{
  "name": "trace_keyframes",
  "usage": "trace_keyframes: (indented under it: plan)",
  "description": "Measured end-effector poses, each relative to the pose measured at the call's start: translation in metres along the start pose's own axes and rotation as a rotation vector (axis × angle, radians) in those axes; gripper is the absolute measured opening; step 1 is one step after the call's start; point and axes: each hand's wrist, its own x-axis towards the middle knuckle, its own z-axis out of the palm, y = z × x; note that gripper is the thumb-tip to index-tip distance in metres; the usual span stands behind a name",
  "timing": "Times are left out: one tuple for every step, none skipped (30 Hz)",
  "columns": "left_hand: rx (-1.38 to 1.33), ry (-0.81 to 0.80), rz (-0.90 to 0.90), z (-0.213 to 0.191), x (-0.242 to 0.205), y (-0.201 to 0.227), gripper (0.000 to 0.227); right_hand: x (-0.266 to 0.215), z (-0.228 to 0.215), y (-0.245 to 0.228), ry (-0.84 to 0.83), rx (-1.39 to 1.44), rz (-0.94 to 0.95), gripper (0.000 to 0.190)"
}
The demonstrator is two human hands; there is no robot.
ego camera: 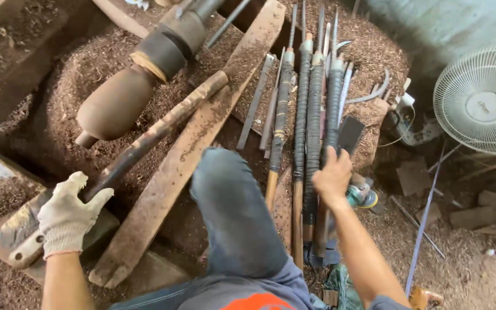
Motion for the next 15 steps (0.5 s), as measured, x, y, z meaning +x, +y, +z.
trace_keyframes:
  plan:
    - [0.031, 0.036, 0.013, -0.004, -0.001, 0.007, 0.079, 0.000, -0.019, -0.030, -0.113, 0.042, 0.075, 0.068]
    - [0.062, 0.073, 0.026, -0.008, 0.000, 0.014, 0.075, 0.000, -0.039, -0.062, -0.227, 0.085, 0.148, 0.057]
    - [0.063, 0.073, 0.026, -0.009, -0.002, 0.018, 0.075, -0.012, -0.031, -0.070, -0.226, 0.086, 0.148, 0.057]
    - [0.079, 0.089, 0.028, -0.010, -0.003, 0.021, 0.073, -0.025, -0.022, -0.079, -0.363, 0.177, 0.165, 0.067]
    - [0.098, 0.100, 0.031, -0.011, -0.005, 0.023, 0.070, -0.039, -0.013, -0.089, -0.502, 0.269, 0.184, 0.078]
    - [0.101, 0.097, 0.033, -0.013, -0.003, 0.025, 0.070, -0.047, -0.012, -0.095, -0.505, 0.271, 0.187, 0.078]
    - [0.108, 0.110, 0.040, -0.014, -0.002, 0.027, 0.068, -0.052, -0.011, -0.102, -0.538, 0.204, 0.239, 0.080]
    - [0.115, 0.123, 0.047, -0.015, -0.001, 0.027, 0.065, -0.058, -0.010, -0.111, -0.570, 0.136, 0.292, 0.082]
    - [0.112, 0.125, 0.030, -0.015, -0.003, 0.028, 0.065, -0.062, 0.005, -0.106, -0.574, 0.132, 0.276, 0.082]
    - [0.107, 0.148, 0.043, -0.015, -0.004, 0.028, 0.063, -0.066, 0.019, -0.103, -0.415, 0.126, 0.226, 0.086]
    - [0.101, 0.172, 0.053, -0.016, -0.006, 0.028, 0.060, -0.070, 0.034, -0.100, -0.255, 0.122, 0.172, 0.090]
    - [0.098, 0.175, 0.035, -0.021, -0.005, 0.036, 0.060, -0.066, 0.040, -0.099, -0.259, 0.121, 0.154, 0.090]
    - [0.033, 0.227, 0.062, -0.029, -0.007, 0.041, 0.058, -0.060, 0.048, -0.102, -0.263, 0.048, 0.263, 0.087]
    - [-0.030, 0.282, 0.090, -0.038, -0.008, 0.044, 0.055, -0.054, 0.056, -0.106, -0.264, -0.027, 0.372, 0.085]
    - [-0.012, 0.296, 0.038, -0.044, -0.010, 0.046, 0.055, -0.049, 0.067, -0.095, -0.281, -0.010, 0.320, 0.085]
